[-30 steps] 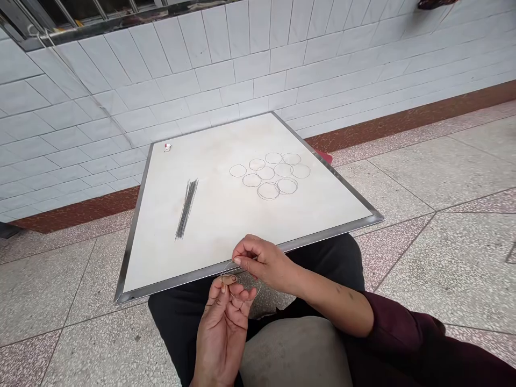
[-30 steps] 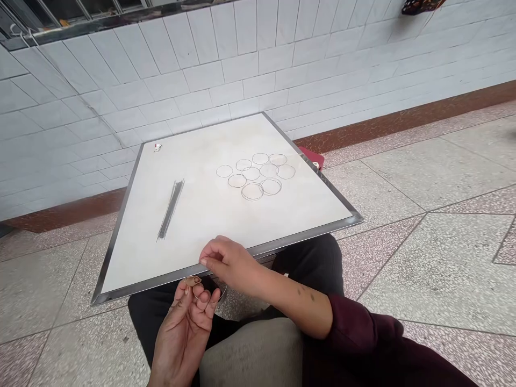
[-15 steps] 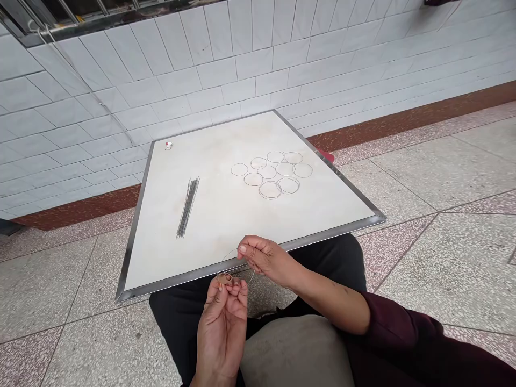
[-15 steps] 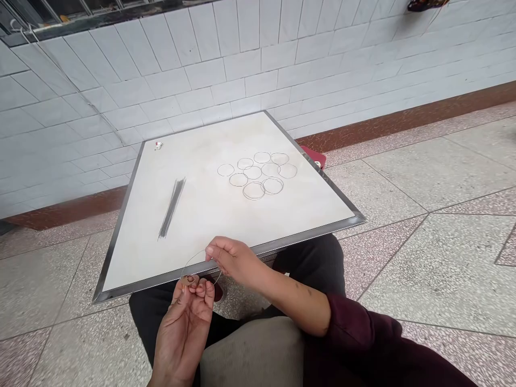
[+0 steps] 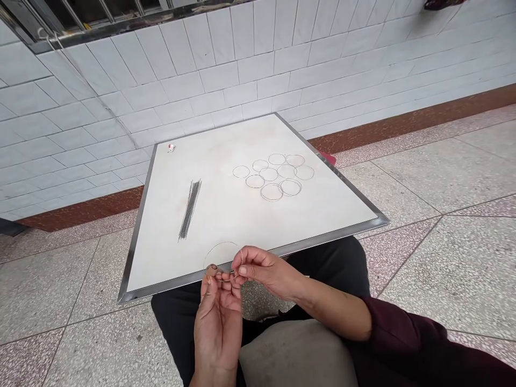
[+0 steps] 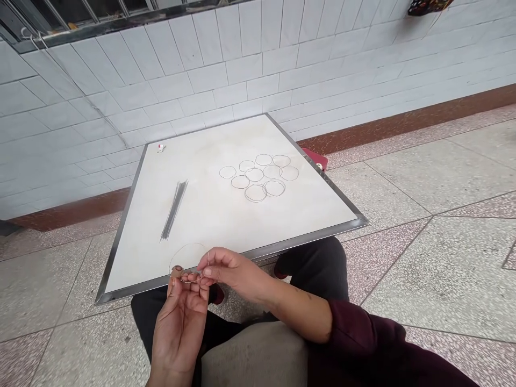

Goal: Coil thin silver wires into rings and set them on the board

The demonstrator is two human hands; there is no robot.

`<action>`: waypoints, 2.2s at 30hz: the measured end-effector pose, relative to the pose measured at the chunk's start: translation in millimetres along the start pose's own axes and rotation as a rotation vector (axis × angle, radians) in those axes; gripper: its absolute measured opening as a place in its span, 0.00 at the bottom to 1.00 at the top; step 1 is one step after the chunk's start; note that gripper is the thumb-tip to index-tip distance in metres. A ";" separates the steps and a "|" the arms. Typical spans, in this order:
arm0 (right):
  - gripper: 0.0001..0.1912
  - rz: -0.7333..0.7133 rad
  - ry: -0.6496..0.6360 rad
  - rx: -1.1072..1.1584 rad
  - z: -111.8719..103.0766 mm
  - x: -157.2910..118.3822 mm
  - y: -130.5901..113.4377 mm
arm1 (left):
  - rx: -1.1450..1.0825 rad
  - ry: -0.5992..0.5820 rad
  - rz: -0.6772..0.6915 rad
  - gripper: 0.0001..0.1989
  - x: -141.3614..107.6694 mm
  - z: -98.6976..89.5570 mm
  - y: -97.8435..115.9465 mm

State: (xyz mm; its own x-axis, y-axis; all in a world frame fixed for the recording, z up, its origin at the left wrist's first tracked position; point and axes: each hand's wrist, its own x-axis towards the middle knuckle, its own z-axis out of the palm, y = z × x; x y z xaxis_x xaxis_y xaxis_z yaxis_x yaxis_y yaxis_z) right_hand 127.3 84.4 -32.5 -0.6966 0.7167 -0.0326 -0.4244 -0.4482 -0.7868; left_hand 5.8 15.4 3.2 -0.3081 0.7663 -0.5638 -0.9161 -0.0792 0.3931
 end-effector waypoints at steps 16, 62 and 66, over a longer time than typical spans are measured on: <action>0.13 -0.056 0.031 0.055 7.3 -0.9 1.7 | 0.034 -0.033 0.020 0.12 -2.3 -2.7 -7.9; 0.16 -0.086 0.083 -0.123 -14.0 -8.8 -7.2 | 0.163 0.001 0.067 0.06 2.3 -15.4 -12.0; 0.17 -0.088 0.090 -0.286 -13.0 -4.9 -19.9 | 0.275 -0.080 0.026 0.07 -0.6 -17.3 -13.5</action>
State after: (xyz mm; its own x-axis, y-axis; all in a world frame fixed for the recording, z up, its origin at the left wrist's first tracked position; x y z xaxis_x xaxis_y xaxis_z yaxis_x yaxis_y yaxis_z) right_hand 146.7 96.8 -24.7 -0.6049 0.7963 -0.0013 -0.2921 -0.2234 -0.9299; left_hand 14.0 4.9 -14.4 -0.2997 0.8151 -0.4958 -0.8009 0.0674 0.5950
